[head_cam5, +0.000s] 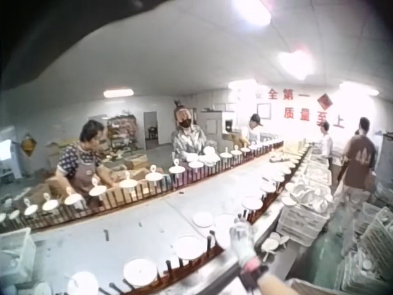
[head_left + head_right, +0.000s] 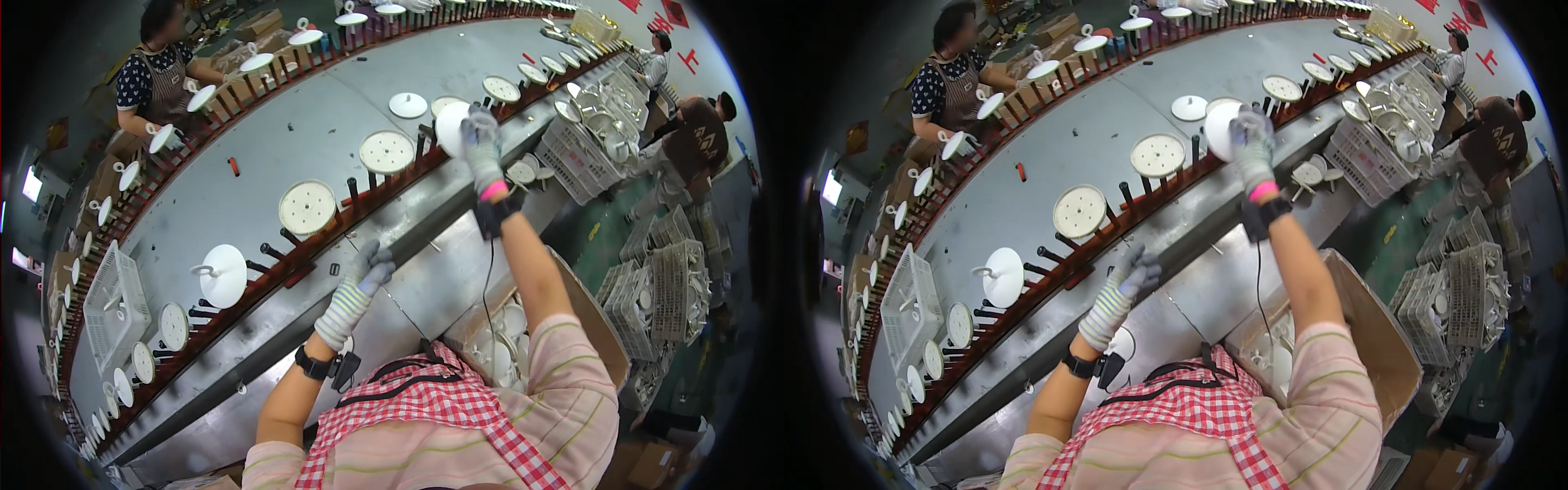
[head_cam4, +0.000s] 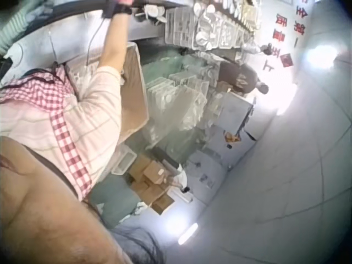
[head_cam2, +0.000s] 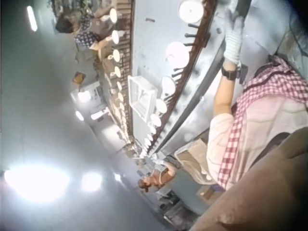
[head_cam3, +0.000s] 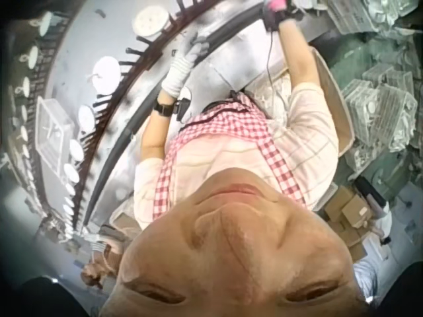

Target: The person picks up ceramic items from a cardboard box by hand and places them individually onto rotating circular spindles on an industrial assembly line.

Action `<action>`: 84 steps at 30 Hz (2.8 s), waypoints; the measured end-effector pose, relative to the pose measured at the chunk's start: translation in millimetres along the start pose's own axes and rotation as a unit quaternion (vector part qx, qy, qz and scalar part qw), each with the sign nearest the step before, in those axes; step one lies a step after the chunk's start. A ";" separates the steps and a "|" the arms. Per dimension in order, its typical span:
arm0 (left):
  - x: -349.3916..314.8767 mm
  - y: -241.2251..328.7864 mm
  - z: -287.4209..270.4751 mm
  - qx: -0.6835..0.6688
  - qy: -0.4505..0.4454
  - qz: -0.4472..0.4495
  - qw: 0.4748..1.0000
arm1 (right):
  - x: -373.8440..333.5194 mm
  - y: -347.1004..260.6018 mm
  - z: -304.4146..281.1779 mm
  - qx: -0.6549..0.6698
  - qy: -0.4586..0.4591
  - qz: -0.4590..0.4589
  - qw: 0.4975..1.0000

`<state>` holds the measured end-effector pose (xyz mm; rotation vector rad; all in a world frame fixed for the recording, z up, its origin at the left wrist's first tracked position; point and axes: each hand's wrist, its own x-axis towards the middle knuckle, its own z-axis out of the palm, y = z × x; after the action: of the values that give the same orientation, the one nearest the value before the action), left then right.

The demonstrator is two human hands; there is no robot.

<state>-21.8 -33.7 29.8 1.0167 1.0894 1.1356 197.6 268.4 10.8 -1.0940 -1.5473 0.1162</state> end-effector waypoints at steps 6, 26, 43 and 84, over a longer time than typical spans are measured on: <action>-8.7 -8.1 -32.3 0.008 -0.021 -0.093 0.995 | 61.5 10.9 54.8 -0.225 -0.249 0.144 0.931; 281.7 84.9 -45.1 0.570 0.096 -0.055 0.814 | 35.5 -14.3 160.9 -0.112 -0.433 0.050 0.893; 134.8 53.8 -38.7 0.465 0.277 0.007 0.841 | -94.0 -88.0 53.7 0.063 -0.301 -0.124 0.943; 21.0 -16.0 0.5 -0.055 -0.121 -0.126 0.983 | -200.6 -123.9 -75.7 0.223 -0.308 0.162 0.911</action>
<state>-16.8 -15.2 11.5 0.8766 0.9192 0.8356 166.4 27.0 -34.9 -0.9727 -1.7415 1.0800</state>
